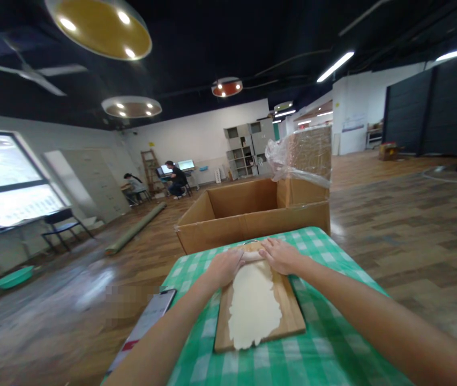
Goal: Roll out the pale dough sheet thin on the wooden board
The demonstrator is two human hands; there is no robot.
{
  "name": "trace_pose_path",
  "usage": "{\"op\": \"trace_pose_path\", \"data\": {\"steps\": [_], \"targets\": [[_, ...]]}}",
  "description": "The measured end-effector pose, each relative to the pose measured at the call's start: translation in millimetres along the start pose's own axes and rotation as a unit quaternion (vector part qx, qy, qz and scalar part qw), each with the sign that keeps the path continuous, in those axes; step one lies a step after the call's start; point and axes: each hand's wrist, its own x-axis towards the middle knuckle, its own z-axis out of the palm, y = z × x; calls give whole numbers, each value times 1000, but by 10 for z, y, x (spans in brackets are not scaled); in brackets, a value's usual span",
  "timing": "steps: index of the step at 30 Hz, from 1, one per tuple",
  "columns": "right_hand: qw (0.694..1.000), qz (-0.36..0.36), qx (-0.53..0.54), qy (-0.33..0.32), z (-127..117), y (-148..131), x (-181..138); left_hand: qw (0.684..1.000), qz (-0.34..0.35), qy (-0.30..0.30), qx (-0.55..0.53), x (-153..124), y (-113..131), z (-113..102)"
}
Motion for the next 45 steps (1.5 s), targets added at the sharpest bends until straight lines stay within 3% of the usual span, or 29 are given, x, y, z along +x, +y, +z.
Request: {"op": "trace_pose_path", "data": {"steps": [5, 10, 15, 19, 26, 33, 40, 45], "targets": [[999, 39, -20, 5, 87, -28, 169, 999, 14, 41, -12, 44, -164, 301], [998, 65, -20, -20, 235, 125, 542, 999, 7, 2, 38, 487, -505, 635], [994, 96, -14, -46, 357, 308, 875, 999, -7, -16, 27, 880, -792, 788], [995, 92, -11, -44, 422, 370, 949, 999, -3, -31, 30, 946, -844, 833], [996, 83, -10, -12, 397, 261, 714, 999, -25, -21, 43, 691, -629, 755], [998, 58, -7, 9, 248, -55, 189, 999, -40, 26, 18, 216, -198, 526], [999, 29, 27, -4, 6, -361, -376, 996, -71, 51, -15, -300, 193, 243], [998, 10, 64, -13, -184, -470, -616, 994, -77, 73, -28, -536, 302, 157]]}}
